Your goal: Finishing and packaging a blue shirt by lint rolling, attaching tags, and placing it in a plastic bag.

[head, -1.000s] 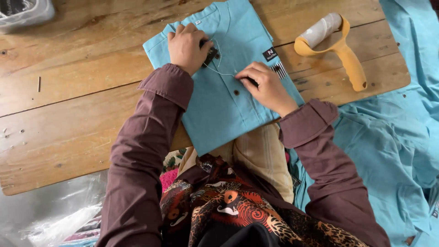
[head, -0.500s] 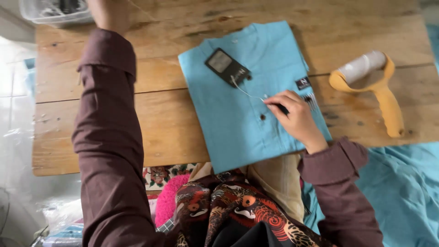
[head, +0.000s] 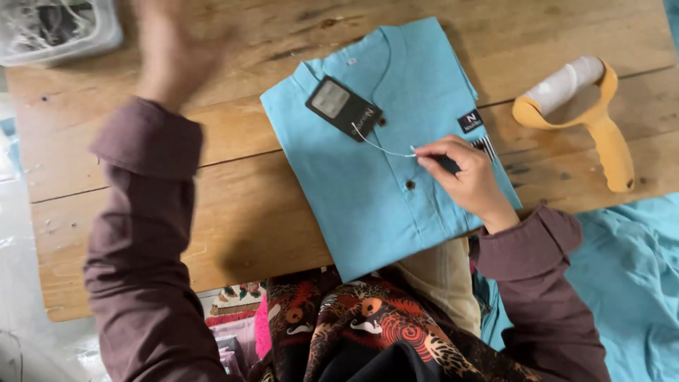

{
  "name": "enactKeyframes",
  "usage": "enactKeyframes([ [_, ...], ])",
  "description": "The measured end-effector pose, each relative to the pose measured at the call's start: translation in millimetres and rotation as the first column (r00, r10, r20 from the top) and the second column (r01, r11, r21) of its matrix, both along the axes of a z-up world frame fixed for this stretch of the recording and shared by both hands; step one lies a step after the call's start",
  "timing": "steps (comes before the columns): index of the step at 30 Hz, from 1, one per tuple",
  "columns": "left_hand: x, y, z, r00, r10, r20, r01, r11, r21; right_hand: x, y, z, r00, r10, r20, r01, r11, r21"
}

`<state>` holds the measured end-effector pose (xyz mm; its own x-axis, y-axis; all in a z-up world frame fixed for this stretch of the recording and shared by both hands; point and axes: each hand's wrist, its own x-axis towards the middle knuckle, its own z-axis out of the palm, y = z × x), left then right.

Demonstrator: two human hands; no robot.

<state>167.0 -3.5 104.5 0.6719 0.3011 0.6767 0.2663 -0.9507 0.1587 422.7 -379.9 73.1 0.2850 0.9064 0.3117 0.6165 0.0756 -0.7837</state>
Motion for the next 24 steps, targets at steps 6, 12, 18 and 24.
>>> enactKeyframes([
  [6, 125.6, -180.9, -10.1, 0.765, -0.639, -0.082, 0.572, 0.732, -0.371, 9.1, -9.3, -14.1, 0.995, -0.079, -0.066, 0.082, 0.995, 0.047],
  [12, 155.2, -207.4, -7.0, 0.767, -0.641, 0.004, 0.47, 0.557, -0.685, 12.3, -14.1, -19.5, 0.979, -0.143, -0.143, 0.174, 0.955, 0.242],
  [18, 144.6, -216.1, 3.1, 0.824, -0.559, -0.093, 0.334, 0.611, -0.718, 12.4, -17.7, -16.4, 0.984, -0.105, -0.143, 0.152, 0.913, 0.378],
  [24, 133.2, -214.6, 17.0, 0.864, -0.477, -0.16, 0.251, 0.684, -0.685, 13.5, -20.8, -14.8, 0.964, -0.141, -0.227, 0.234, 0.856, 0.461],
])
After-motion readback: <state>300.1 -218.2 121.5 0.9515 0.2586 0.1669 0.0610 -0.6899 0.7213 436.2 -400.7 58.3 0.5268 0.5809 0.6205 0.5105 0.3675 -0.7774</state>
